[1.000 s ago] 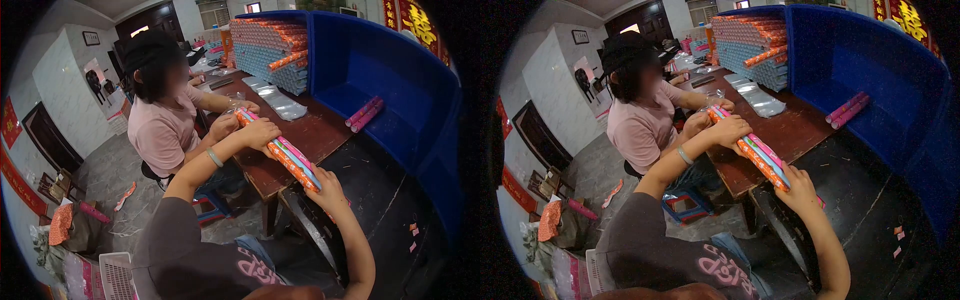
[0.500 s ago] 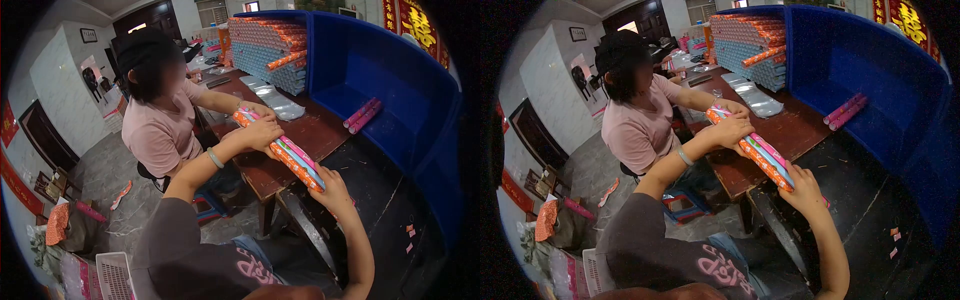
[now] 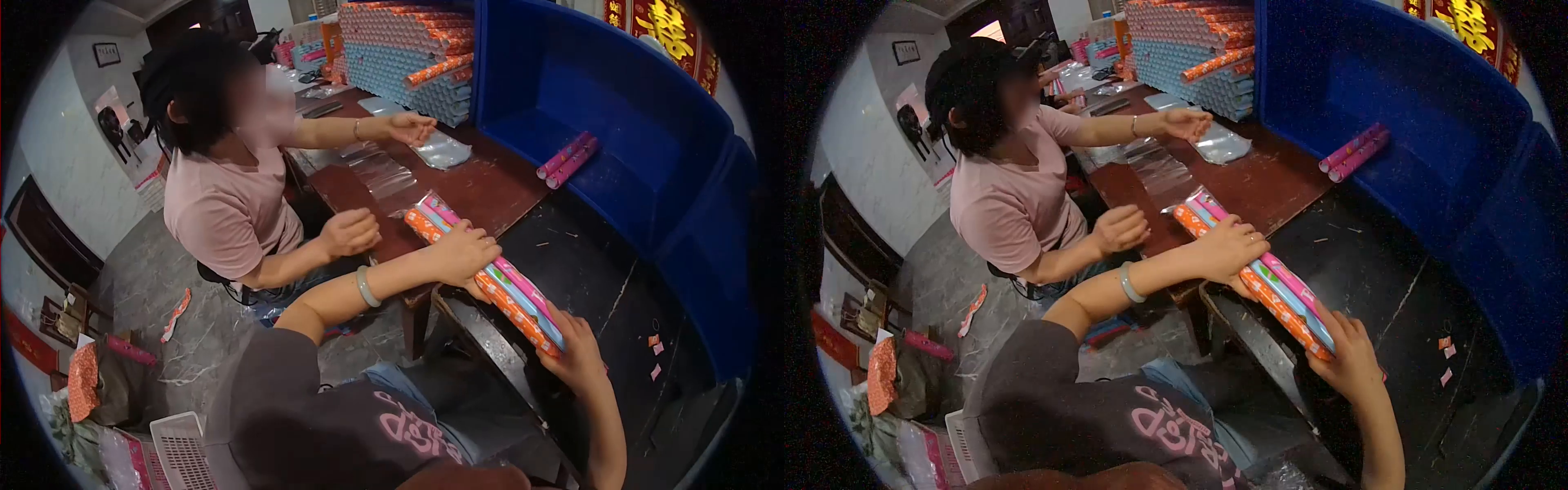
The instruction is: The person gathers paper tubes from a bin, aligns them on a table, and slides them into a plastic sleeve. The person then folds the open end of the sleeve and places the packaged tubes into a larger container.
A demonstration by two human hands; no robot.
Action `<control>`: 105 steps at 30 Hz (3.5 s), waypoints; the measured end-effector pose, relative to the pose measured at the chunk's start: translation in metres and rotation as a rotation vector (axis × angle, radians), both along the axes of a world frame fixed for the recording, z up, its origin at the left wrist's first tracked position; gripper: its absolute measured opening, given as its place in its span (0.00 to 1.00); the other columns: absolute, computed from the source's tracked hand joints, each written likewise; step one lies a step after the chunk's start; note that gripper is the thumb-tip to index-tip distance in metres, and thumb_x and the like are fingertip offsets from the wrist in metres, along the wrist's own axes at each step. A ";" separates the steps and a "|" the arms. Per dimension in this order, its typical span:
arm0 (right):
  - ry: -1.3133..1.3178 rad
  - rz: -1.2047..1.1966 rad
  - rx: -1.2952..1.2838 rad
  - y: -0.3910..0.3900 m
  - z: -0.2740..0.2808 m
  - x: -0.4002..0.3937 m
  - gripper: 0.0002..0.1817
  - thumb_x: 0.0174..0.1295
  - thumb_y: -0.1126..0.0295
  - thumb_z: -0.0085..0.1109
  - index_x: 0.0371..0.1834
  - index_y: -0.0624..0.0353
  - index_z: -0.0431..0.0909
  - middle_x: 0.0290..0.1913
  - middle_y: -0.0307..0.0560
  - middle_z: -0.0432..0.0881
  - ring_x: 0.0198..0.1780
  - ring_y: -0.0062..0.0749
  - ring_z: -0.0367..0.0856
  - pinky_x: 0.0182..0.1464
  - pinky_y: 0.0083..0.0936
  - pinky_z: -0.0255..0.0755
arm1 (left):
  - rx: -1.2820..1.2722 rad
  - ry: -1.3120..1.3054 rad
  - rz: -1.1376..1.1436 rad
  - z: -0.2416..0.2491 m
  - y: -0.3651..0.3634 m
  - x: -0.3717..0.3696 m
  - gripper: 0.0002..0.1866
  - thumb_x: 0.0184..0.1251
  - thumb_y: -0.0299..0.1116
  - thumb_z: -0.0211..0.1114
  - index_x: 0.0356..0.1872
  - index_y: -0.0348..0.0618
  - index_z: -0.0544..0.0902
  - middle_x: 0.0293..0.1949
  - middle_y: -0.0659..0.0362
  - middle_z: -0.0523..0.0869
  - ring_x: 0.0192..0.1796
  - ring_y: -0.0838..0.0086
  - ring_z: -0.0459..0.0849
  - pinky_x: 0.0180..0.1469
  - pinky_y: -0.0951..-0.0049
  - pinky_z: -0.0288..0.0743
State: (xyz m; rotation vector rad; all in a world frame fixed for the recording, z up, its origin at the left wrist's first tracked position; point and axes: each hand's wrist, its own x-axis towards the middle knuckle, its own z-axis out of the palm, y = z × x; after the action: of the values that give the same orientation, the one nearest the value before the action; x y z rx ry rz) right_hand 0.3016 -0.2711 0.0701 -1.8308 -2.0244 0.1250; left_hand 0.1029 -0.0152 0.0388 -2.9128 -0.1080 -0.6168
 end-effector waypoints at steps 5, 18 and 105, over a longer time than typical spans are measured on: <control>0.026 -0.125 -0.093 -0.075 0.004 0.014 0.46 0.43 0.72 0.71 0.71 0.57 0.63 0.58 0.59 0.76 0.55 0.56 0.75 0.59 0.41 0.70 | -0.038 0.002 -0.171 -0.018 -0.049 0.053 0.50 0.40 0.78 0.63 0.48 0.37 0.78 0.42 0.55 0.81 0.47 0.65 0.79 0.49 0.59 0.67; 0.070 -0.235 -0.083 -0.106 -0.008 0.021 0.47 0.40 0.74 0.74 0.69 0.66 0.62 0.54 0.59 0.77 0.54 0.54 0.75 0.57 0.39 0.71 | -0.417 0.328 -0.464 0.016 0.043 0.041 0.41 0.35 0.46 0.79 0.54 0.36 0.76 0.49 0.46 0.81 0.55 0.52 0.78 0.58 0.59 0.71; 1.417 -0.806 0.639 -0.298 -0.065 0.047 0.09 0.72 0.66 0.54 0.40 0.62 0.77 0.39 0.48 0.86 0.38 0.23 0.85 0.35 0.15 0.77 | -0.441 0.321 -0.500 0.010 -0.090 0.101 0.48 0.38 0.46 0.79 0.61 0.29 0.70 0.56 0.40 0.77 0.61 0.48 0.74 0.64 0.57 0.67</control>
State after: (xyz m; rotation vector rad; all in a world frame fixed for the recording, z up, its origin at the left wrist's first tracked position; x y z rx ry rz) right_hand 0.3490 -0.5694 0.0056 -1.2789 -0.2575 0.3479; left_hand 0.2035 -0.1050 0.0488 -3.4422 0.6145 -0.1840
